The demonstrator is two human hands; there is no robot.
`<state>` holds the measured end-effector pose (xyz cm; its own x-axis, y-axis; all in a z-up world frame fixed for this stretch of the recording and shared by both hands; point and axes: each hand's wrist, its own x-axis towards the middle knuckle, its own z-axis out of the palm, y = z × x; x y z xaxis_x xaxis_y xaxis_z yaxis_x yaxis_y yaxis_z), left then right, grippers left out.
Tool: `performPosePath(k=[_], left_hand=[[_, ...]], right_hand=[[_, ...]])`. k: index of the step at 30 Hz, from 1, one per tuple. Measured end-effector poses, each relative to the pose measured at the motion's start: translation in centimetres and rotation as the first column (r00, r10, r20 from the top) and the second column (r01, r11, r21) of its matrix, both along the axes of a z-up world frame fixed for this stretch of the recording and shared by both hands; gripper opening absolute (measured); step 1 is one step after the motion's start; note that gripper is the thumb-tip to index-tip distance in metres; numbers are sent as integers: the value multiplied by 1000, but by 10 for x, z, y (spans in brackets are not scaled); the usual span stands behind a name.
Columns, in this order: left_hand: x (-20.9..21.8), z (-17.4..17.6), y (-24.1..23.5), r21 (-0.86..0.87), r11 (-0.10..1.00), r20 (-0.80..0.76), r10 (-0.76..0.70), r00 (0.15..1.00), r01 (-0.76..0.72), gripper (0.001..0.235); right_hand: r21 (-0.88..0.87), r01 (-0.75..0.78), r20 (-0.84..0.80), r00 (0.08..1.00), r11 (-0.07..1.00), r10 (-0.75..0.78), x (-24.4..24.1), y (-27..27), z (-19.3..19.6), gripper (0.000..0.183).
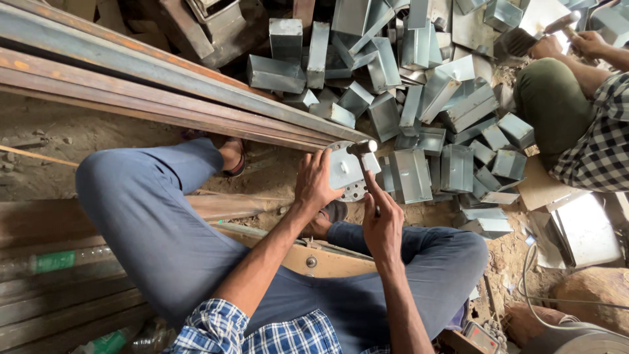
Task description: The person uses a hammer to knock a rectangular metal component onto a circular metal jig and then uses a punch and hammer to adjust or mark the piece before setting it aside.
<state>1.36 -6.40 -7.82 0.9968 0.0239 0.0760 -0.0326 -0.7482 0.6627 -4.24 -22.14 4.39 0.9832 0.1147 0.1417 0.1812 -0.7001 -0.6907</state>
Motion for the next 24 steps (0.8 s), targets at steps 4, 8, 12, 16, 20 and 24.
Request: performPosePath(k=[4,8,12,16,20,24], left_hand=[[-2,6,-3,-2,1000,48,13,999,-13,99],[-4,7,-4,38,999,8,29,1000,-29,107],[-8,14,-4,9,1000,-22,23,999,-23,129],[1,22,-1,-4,998,-71,62,995,-63,135],[3,17,12,77,992,-155,111,982,-100,126],[11,5,33,-134,939,-393,244,887,-317,101]], right_hand=[[-13,-33,127,991,999,34,-2,-1,-25,46],[25,140,-103,985,990,-137,-6,-12,-58,49],[111,206,-80,977,972,-198,-6,-27,-74,53],[164,210,-133,973,964,-189,-5,-36,-82,41],[239,191,-165,974,952,-154,-1,-33,-90,35],[102,168,-171,974,981,-149,-1,-34,-110,32]])
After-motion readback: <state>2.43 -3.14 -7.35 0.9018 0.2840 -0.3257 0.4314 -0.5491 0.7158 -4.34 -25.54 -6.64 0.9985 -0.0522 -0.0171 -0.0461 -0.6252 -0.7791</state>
